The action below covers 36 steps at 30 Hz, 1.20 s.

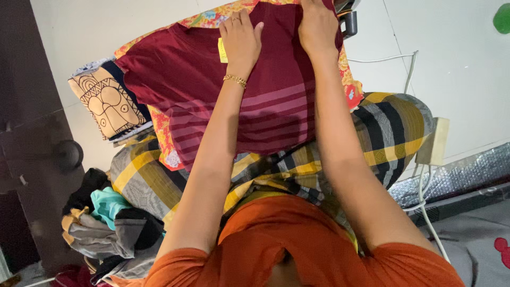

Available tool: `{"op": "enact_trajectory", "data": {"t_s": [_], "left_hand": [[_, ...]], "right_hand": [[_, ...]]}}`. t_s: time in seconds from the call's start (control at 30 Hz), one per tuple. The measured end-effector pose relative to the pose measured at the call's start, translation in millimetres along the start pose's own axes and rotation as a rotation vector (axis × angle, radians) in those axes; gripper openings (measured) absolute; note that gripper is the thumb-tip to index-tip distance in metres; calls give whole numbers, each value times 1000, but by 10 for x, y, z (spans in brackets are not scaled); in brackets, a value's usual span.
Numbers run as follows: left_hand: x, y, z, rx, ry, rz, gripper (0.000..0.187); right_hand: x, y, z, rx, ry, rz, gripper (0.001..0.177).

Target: The person folds a dark blue patterned cloth and places it aside. They then pick up a maroon striped t-shirt, unfold it, and iron it on a floral cushion using a handheld iron. The person irons both the front and back of the shirt, smoothing it out before folding it.

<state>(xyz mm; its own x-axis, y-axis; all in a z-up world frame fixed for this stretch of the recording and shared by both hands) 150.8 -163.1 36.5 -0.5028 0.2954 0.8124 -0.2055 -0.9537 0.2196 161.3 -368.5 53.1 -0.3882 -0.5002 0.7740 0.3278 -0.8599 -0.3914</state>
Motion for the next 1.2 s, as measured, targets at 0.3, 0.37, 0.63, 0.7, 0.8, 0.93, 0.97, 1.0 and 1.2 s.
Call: {"op": "enact_trajectory", "data": {"t_s": [0.3,0.37,0.63,0.7,0.8,0.93,0.97,1.0,1.2], "left_hand": [[-425,-138,219,25,-226,105,37],[-283,-127,270,16,-22,130,35],[-1,-37,246,69,-9,76,43],[-40,-91,149,92,-60,106,41],[-104,-178,51,106,-104,90,45],[-81,-253,-39,114,-107,-11,53],[-84,-259,-43,121,-126,-19,54],[-68,-265,-36,128,-126,-34,60],[23,-285,-21,109,-114,-176,48]], "right_hand": [[-709,441,287,-47,-21,-174,15],[-737,629,304,-191,-18,-204,5],[-264,-285,196,111,240,-67,18],[-360,-483,161,115,152,29,18],[-481,-592,112,97,88,81,16],[-530,-502,76,0,43,112,15],[-555,-464,53,-43,-2,117,15],[-540,-488,25,-16,-14,104,24],[-485,-609,-333,24,-252,-34,71]]}}
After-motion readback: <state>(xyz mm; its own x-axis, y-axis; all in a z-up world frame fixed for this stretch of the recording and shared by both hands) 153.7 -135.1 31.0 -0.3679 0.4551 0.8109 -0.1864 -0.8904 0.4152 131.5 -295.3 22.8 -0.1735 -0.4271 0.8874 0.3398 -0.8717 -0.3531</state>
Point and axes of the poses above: each hand's wrist, its own z-axis towards the middle knuckle, its own x-axis out of the back of the hand, y = z × x, the point moved 9 cm from there along z, towards the middle knuckle, and after that the axes turned 4 degrees about z, right-handed, at the moved point
